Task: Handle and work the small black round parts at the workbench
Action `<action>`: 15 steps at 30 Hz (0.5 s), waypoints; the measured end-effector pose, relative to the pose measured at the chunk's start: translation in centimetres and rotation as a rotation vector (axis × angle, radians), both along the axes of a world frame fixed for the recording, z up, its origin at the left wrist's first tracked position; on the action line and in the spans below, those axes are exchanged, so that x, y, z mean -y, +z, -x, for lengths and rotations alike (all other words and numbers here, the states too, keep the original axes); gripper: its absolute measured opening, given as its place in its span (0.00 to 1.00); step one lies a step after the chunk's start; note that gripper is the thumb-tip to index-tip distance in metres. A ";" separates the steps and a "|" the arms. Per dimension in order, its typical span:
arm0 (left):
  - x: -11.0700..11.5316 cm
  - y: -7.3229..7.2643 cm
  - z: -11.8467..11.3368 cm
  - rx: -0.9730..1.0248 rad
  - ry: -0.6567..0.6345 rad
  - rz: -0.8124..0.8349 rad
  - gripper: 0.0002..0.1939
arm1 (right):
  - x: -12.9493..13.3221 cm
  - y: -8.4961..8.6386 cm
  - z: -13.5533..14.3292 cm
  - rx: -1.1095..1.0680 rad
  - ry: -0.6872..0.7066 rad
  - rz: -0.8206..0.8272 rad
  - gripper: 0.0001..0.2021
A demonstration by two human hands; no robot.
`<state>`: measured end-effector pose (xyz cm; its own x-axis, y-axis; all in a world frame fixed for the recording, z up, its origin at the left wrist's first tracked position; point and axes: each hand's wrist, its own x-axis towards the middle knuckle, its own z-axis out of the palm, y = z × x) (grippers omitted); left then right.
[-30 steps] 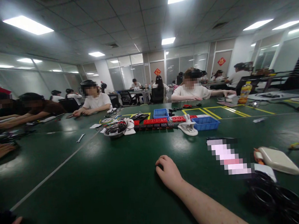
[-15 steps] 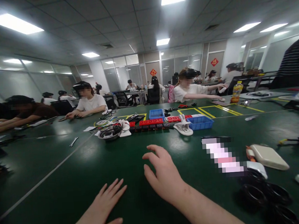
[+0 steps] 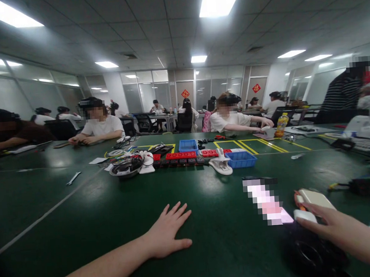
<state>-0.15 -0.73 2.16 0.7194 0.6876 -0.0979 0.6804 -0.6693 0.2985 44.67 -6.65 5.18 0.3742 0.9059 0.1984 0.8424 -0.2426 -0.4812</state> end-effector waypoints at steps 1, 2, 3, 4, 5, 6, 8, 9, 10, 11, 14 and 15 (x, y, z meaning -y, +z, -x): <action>0.0 -0.1 0.0 0.006 0.004 -0.005 0.41 | 0.1 -1.1 -0.6 -0.048 -0.018 0.101 0.20; 0.0 -0.1 0.0 0.013 0.009 -0.009 0.41 | 0.2 -1.8 -1.0 -0.070 -0.003 0.155 0.20; 0.0 -0.2 0.1 0.019 0.012 -0.012 0.40 | 0.2 -2.3 -1.1 -0.107 0.026 0.219 0.19; 0.0 -0.2 0.2 0.025 0.014 -0.014 0.40 | 0.3 -2.4 -1.1 -0.118 0.041 0.239 0.17; -0.1 -0.3 0.3 0.030 0.013 -0.014 0.40 | 0.2 -2.4 -1.1 -0.126 0.058 0.251 0.16; -0.1 -0.3 0.4 0.035 0.012 -0.012 0.40 | 0.2 -2.2 -1.0 -0.134 0.065 0.274 0.15; -0.1 -0.3 0.5 0.042 0.008 -0.005 0.41 | -0.1 -1.6 -0.8 -0.144 0.061 0.343 0.16; -0.2 -0.3 0.5 0.045 0.006 -0.001 0.41 | -0.3 -1.2 -0.6 -0.135 0.068 0.363 0.16; -0.2 -0.3 0.5 0.048 0.005 0.001 0.41 | -0.5 -1.0 -0.3 -0.114 0.075 0.364 0.17; -0.2 -0.4 0.5 0.052 0.006 0.001 0.41 | -0.6 -0.7 0.1 -0.087 0.095 0.352 0.17; -0.2 -0.4 0.6 0.065 0.010 -0.005 0.41 | -1.0 -0.3 2.4 -0.017 0.155 0.305 0.16; -0.1 -0.5 0.6 0.069 0.010 -0.006 0.40 | -1.1 -0.2 3.5 -0.018 0.177 0.324 0.15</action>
<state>-0.75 -0.59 1.71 0.7174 0.6953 -0.0445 0.6651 -0.6645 0.3408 41.15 -5.54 4.97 0.2071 0.9716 -0.1145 0.8770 -0.2363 -0.4184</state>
